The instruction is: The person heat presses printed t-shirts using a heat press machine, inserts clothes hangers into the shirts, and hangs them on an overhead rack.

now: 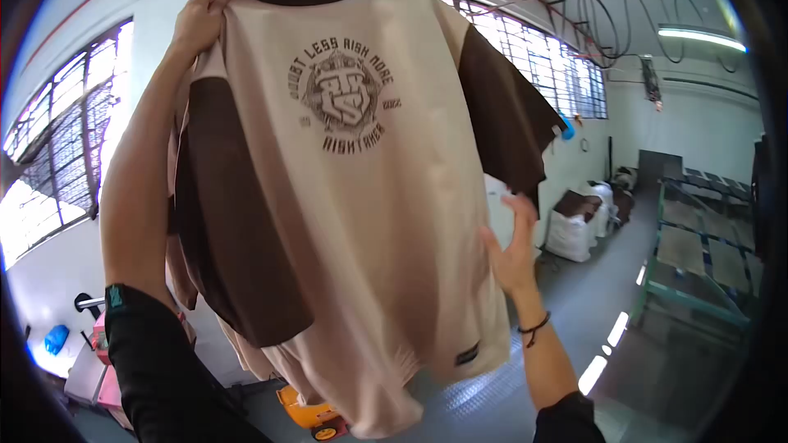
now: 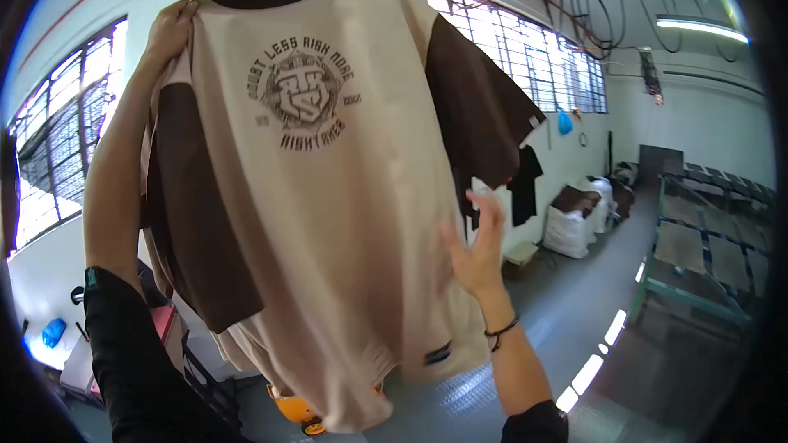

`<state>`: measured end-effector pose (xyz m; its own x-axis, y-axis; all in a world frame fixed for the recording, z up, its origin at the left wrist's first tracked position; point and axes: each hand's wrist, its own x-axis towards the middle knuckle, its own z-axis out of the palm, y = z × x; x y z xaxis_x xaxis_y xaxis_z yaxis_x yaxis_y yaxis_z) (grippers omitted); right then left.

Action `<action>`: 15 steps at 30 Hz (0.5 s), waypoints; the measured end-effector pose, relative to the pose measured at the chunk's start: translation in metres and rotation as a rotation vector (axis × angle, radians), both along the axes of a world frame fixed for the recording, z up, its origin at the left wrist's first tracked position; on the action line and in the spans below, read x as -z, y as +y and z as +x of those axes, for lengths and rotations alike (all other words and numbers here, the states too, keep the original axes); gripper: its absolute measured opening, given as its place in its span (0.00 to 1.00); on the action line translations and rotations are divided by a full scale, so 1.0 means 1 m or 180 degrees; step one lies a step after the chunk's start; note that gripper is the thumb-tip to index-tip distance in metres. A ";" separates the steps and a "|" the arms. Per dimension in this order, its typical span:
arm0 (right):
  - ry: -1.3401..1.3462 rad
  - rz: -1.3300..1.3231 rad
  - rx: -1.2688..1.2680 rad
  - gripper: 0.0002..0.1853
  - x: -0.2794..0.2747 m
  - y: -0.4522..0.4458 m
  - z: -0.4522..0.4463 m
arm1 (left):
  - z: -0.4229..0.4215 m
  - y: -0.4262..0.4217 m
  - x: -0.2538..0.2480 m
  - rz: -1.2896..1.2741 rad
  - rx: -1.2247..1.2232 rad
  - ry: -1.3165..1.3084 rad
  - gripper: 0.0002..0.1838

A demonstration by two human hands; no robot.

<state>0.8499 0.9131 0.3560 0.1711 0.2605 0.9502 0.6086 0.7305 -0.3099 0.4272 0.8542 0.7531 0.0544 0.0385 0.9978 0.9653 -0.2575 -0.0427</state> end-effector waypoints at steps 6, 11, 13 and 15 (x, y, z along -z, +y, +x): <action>0.0189 -0.1518 -0.2037 0.45 0.051 0.051 -0.004 | 0.024 0.030 -0.048 0.0475 -0.0703 -0.0103 0.18; -0.0129 -0.1625 -0.2115 0.42 0.076 0.101 0.021 | -0.013 0.039 -0.030 0.0123 -0.0808 -0.0506 0.19; 0.0156 -0.1895 -0.2422 0.36 0.074 0.099 0.025 | -0.034 0.042 -0.024 0.0047 -0.0566 -0.0107 0.23; 0.0297 -0.2178 -0.2618 0.31 0.072 0.100 0.022 | -0.037 0.022 -0.030 -0.0692 -0.0144 -0.0571 0.24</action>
